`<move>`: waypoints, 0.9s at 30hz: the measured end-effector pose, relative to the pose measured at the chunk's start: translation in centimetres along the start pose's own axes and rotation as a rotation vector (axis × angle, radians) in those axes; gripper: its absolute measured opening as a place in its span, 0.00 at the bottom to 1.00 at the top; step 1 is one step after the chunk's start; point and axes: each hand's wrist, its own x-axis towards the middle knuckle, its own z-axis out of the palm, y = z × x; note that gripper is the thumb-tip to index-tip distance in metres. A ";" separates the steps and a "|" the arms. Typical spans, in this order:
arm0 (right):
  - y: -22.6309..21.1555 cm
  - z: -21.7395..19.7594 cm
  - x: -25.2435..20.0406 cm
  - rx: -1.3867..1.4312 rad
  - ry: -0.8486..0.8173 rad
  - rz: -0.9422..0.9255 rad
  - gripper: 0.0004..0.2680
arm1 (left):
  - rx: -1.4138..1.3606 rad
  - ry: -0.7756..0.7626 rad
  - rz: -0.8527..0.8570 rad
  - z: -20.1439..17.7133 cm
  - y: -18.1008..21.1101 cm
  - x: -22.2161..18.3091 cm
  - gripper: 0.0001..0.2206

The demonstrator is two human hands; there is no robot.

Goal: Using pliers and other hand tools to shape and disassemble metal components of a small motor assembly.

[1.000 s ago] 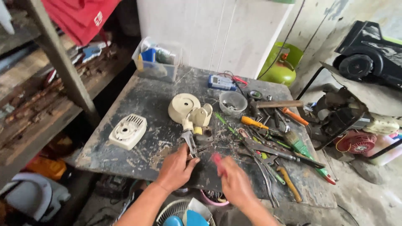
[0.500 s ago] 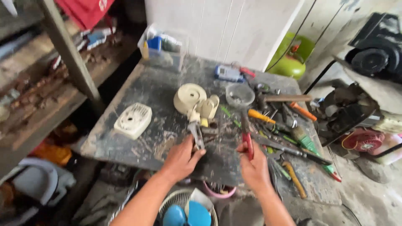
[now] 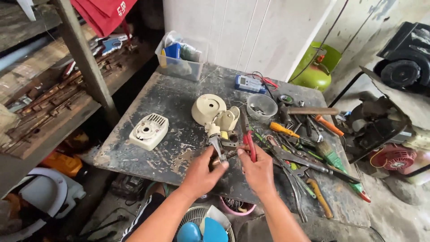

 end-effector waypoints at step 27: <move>-3.8 -0.9 2.1 -0.186 -0.207 -0.253 0.01 | -1.015 0.066 -0.338 1.5 1.5 1.2 0.20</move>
